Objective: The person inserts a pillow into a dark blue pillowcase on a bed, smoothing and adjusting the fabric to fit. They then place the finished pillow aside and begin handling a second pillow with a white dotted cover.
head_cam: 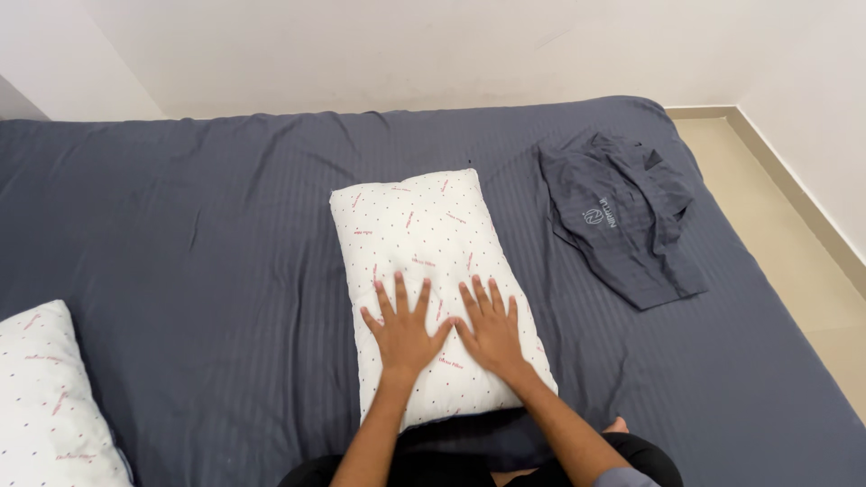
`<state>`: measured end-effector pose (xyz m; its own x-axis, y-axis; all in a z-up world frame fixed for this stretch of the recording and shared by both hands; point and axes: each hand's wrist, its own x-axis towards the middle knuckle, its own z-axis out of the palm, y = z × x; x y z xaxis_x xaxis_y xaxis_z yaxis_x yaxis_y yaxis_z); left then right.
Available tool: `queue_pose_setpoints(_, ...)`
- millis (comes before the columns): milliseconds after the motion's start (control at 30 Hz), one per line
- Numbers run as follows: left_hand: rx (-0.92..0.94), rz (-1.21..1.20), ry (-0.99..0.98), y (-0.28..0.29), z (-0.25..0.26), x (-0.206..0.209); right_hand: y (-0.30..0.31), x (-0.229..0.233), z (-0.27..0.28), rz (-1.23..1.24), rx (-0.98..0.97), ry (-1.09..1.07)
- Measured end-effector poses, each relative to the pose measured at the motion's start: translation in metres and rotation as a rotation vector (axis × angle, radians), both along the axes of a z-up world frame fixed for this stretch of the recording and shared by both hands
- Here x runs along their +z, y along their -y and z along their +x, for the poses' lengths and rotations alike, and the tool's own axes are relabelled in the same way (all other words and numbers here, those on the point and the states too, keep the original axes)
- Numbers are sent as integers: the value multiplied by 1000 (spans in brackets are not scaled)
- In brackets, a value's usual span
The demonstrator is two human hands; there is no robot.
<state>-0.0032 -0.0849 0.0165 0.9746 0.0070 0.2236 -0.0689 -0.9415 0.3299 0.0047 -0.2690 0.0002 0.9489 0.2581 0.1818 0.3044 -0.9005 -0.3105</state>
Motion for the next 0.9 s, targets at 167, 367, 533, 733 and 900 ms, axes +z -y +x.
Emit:
queue_pose_setpoints(167,39,-7,120,0,4,-33,-12,-20,6,-38,6,149)
queue_pose_setpoints(367,30,8,46,-3,24,-37,-14,-30,24,-47,-19,261)
queue_pose_setpoints(533,11,-15,106,-6,-2,-40,-10,-27,8,-23,41,191)
queue_pose_setpoints(733,-76,-12,-72,-19,-37,-33,23,-5,-12,50,167,-113)
queue_pose_setpoints(900,-2,-100,-246,-28,-14,-18,38,15,0,110,88,-239)
